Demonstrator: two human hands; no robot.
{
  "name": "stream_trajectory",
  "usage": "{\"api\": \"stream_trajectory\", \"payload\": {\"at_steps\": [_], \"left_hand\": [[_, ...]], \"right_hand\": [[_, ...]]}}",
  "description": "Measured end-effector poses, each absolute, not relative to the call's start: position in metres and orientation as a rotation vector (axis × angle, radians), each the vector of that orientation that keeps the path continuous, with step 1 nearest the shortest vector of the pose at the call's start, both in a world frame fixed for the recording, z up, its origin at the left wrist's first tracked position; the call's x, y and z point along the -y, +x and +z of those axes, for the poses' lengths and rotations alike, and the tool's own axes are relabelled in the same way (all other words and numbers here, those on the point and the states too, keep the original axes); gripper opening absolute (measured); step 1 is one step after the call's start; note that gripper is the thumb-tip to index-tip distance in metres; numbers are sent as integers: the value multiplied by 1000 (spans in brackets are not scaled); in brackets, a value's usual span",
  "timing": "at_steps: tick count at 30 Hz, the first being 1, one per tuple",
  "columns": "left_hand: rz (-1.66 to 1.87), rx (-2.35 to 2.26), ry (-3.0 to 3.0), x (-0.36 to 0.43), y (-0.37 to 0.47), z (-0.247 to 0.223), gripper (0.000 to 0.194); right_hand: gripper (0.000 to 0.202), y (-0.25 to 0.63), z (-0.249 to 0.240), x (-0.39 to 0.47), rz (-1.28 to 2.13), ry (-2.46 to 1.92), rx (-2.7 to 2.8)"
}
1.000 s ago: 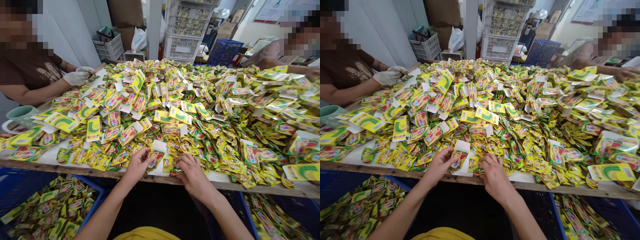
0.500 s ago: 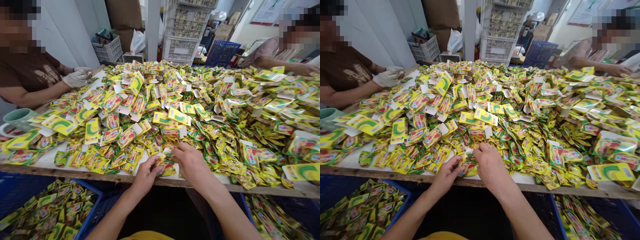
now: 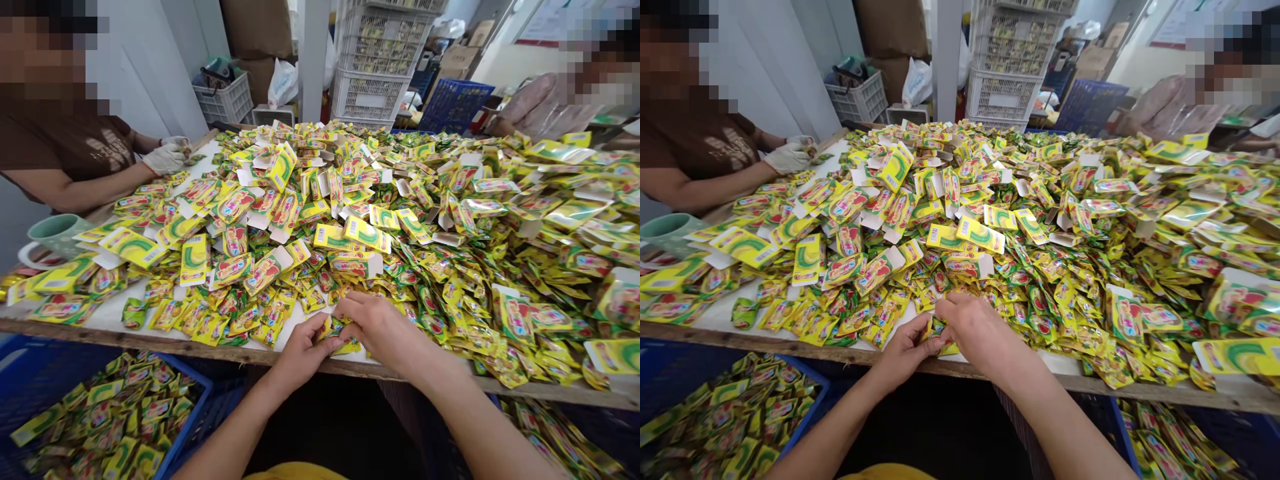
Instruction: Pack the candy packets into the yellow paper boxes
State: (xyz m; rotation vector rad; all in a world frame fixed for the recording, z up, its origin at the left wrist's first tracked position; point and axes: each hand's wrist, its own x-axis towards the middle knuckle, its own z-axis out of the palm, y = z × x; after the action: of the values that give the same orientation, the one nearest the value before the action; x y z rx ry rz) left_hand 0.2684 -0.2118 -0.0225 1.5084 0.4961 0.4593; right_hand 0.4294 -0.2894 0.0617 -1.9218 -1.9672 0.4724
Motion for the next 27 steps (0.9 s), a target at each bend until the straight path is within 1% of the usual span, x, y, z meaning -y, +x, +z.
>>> {"api": "stream_trajectory", "payload": {"at_steps": [2,5,6,8,10,11,14,18,22,27], "left_hand": [[473,-506,1471,212,269,-24,23],[451,-473,1332,211,268,-27,30],[441,-461,1308,210,268,-28,30],[429,-447,1328,211,267,-28,29],[435,-456,1409,212,267,-26,27],[443,-473,1457,212,267,-25,25],[482,-522,1525,214,268,-24,21],[512,-509,1413,212,266,-29,30],[444,-437,1359,210,259,-32,29],[380,-441,1575,208,241,-28,30]], "right_hand": [[17,432,60,289,500,-1861,1962],[38,440,62,294,540,-1844,1814],[41,441,62,296,532,-1888,1756],[34,440,64,298,489,-1986,1697],[20,433,66,299,425,-2042,1779],[17,428,67,298,382,-2055,1859],[20,416,72,295,246,-2065,2058],[33,412,77,298,236,-2029,2025],[22,412,80,311,220,-1972,1870],[19,403,79,334,165,-1818,1755]]}}
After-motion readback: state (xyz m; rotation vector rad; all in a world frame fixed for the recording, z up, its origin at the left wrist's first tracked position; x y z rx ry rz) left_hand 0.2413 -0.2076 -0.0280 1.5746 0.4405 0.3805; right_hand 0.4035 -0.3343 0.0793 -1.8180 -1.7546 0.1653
